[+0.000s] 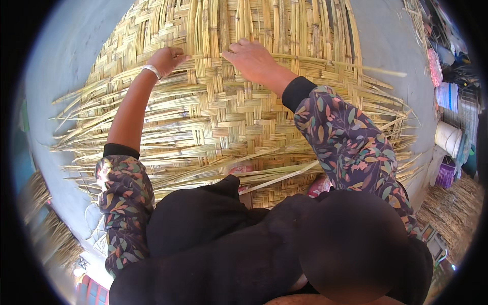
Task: The person weaves a large mat by hand, interlacing long dried palm leaves in a tight pattern. They repeatedly pull and tuck strands to secure the weave, working across the surface of the mat.
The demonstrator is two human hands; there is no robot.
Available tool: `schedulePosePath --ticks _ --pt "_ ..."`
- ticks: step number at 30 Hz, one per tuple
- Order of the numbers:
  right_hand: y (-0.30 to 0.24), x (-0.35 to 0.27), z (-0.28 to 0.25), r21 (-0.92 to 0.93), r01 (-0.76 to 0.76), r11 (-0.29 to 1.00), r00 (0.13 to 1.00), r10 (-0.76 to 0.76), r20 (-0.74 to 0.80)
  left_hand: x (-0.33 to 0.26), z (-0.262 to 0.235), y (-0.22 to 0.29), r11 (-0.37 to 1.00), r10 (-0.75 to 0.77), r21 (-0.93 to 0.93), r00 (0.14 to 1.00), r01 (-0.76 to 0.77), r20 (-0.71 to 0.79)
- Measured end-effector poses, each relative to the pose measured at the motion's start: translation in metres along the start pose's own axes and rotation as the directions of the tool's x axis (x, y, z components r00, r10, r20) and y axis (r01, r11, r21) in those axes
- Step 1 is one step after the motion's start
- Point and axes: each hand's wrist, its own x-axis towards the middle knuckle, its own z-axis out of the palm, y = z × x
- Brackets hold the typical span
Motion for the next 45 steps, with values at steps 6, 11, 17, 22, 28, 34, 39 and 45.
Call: schedulePosePath --ticks 6,11,17,22,28,34,39,45 --pt "-0.004 0.006 -0.004 -0.024 -0.015 1.0 0.993 0.018 0.117 -0.002 0.011 -0.003 0.999 -0.019 -0.037 0.999 0.018 -0.033" --pt "-0.008 -0.001 -0.007 -0.048 0.002 0.999 0.992 0.004 0.126 -0.011 0.006 0.01 1.0 -0.014 0.002 1.0 0.014 0.019" --pt "-0.012 -0.008 -0.004 -0.118 0.049 0.992 0.993 -0.036 0.112 -0.012 -0.001 0.02 0.976 -0.02 0.218 0.999 0.013 0.026" --pt "-0.028 -0.021 0.014 -0.193 -0.038 0.98 0.999 0.037 -0.012 -0.02 0.022 0.041 0.917 0.172 0.389 0.965 -0.084 -0.199" --pt "-0.035 -0.06 0.028 0.238 -0.162 0.958 0.933 0.227 -0.28 -0.022 0.06 0.08 0.886 0.291 0.438 0.92 -0.155 -0.262" --pt "0.037 -0.112 0.006 0.935 -0.356 0.007 0.355 0.926 0.128 -0.023 0.054 0.088 0.767 0.354 0.601 0.929 -0.224 -0.106" --pt "0.086 -0.115 -0.013 0.764 0.369 -0.53 0.229 0.848 0.478 -0.02 0.045 0.092 0.758 0.357 0.583 0.934 -0.293 0.005" --pt "0.084 -0.132 0.013 0.718 0.349 -0.603 0.385 0.79 0.477 -0.013 0.035 0.094 0.736 0.343 0.585 0.932 -0.341 0.112"
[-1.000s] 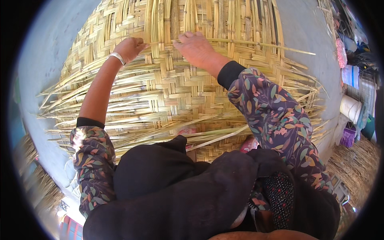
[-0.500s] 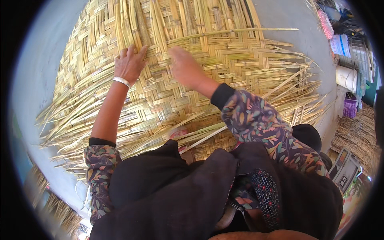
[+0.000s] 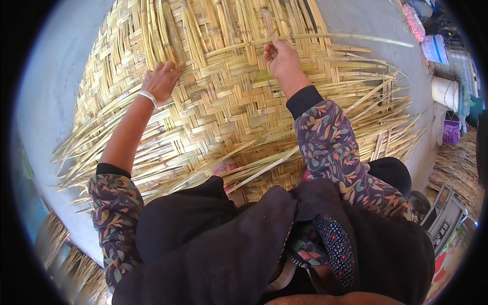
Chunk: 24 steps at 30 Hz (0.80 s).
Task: The person weaves a large mat by hand, interlacing long dried palm leaves in a tight pattern. They repeatedly pull and tuck strands to secure the weave, working across the surface of the mat.
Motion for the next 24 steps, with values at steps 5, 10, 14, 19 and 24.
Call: schedulePosePath --ticks 5,10,14,19,24 --pt "-0.002 -0.004 -0.002 0.011 0.043 0.999 0.999 -0.043 -0.008 0.032 -0.033 0.012 0.989 -0.001 0.146 0.973 -0.033 0.23" --pt "-0.006 -0.008 0.01 0.069 -0.033 0.997 0.999 0.032 0.014 0.057 -0.005 0.047 0.905 -0.062 -0.424 0.971 -0.044 -0.232" --pt "-0.009 0.002 0.018 -0.041 -0.003 0.999 0.998 0.005 0.057 0.071 -0.001 0.056 0.757 -0.199 -0.653 0.955 0.006 -0.222" --pt "-0.018 0.029 0.058 -0.323 0.047 0.945 0.992 -0.006 0.127 0.081 -0.001 0.062 0.689 -0.376 -0.708 0.912 0.157 -0.163" --pt "-0.006 0.064 0.084 -0.81 0.329 0.485 0.933 -0.036 0.357 0.08 -0.007 0.076 0.669 -0.486 -0.714 0.848 0.205 -0.212"
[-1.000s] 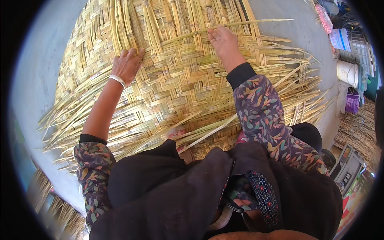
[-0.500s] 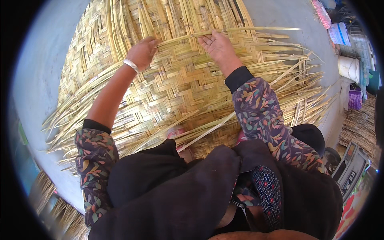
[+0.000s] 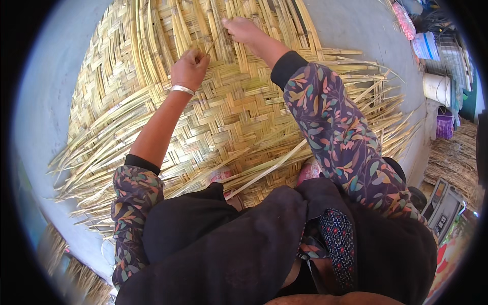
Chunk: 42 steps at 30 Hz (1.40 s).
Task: The person weaves a large mat by hand, interlacing long dried palm leaves in a tight pattern. They repeatedly pull and tuck strands to secure the weave, working across the surface of the mat.
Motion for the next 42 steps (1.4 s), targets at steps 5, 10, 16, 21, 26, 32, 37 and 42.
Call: schedulePosePath --ticks 5,10,16,21,26,32,37,42 --pt "-0.005 0.021 0.007 -0.293 0.005 0.956 0.995 0.026 0.1 0.005 0.005 -0.005 0.984 -0.129 -0.132 0.989 0.119 -0.069" --pt "-0.021 0.026 0.005 -0.242 -0.121 0.963 0.984 0.149 0.101 0.009 0.001 -0.007 0.963 -0.158 -0.228 0.986 0.142 -0.055" --pt "-0.027 0.031 0.008 -0.176 -0.158 0.972 0.964 0.19 0.183 0.01 0.007 -0.016 0.932 -0.182 -0.329 0.981 0.15 -0.069" --pt "-0.012 0.024 -0.001 -0.02 -0.046 0.999 0.984 0.049 0.174 0.013 0.013 -0.016 0.925 -0.176 -0.347 0.984 0.154 -0.034" --pt "-0.028 -0.006 0.001 0.243 -0.092 0.966 0.931 -0.003 0.364 0.007 0.013 -0.029 0.942 -0.076 -0.322 0.994 0.097 0.077" --pt "-0.004 -0.017 0.002 0.193 0.033 0.981 0.994 -0.052 0.091 0.009 0.007 -0.025 0.986 0.003 -0.166 0.987 0.024 0.16" --pt "0.051 -0.042 0.01 0.105 0.127 0.986 0.932 -0.082 -0.354 0.015 0.019 -0.027 0.989 -0.034 -0.138 0.983 0.059 0.18" --pt "0.038 -0.085 0.022 -0.268 -0.022 0.963 0.873 -0.113 -0.475 0.003 0.016 -0.032 0.993 0.0 -0.119 0.994 0.013 0.111"
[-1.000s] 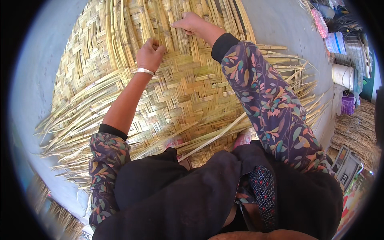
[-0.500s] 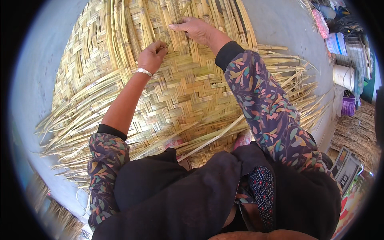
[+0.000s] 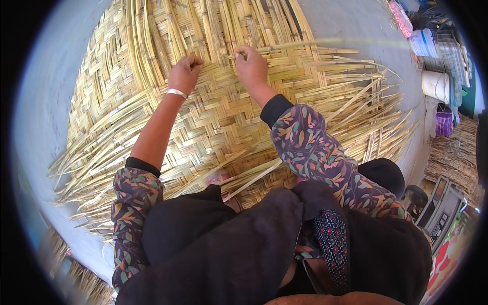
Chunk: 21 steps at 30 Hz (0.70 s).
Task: The person weaves a large mat by hand, interlacing long dried palm leaves in a tight pattern. They repeatedly pull and tuck strands to secure the weave, working across the surface of the mat.
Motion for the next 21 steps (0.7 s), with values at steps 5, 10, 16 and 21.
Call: schedulePosePath --ticks 5,10,16,21 --pt "0.025 0.011 0.001 0.031 0.076 0.997 0.996 -0.077 0.035 -0.013 0.008 0.015 0.939 0.248 0.265 0.965 -0.22 -0.079" --pt "0.031 0.023 -0.043 0.584 -0.162 0.795 0.985 0.093 0.147 0.002 0.001 0.022 0.764 0.313 0.549 0.939 -0.34 0.145" --pt "0.037 0.047 -0.116 0.94 -0.309 0.145 0.925 0.276 0.261 0.022 0.018 0.092 0.819 0.47 0.246 0.852 -0.518 0.229" --pt "0.059 0.068 -0.154 0.958 -0.278 -0.072 0.913 0.29 0.287 0.05 0.052 0.115 0.947 0.296 0.052 0.921 -0.318 0.254"
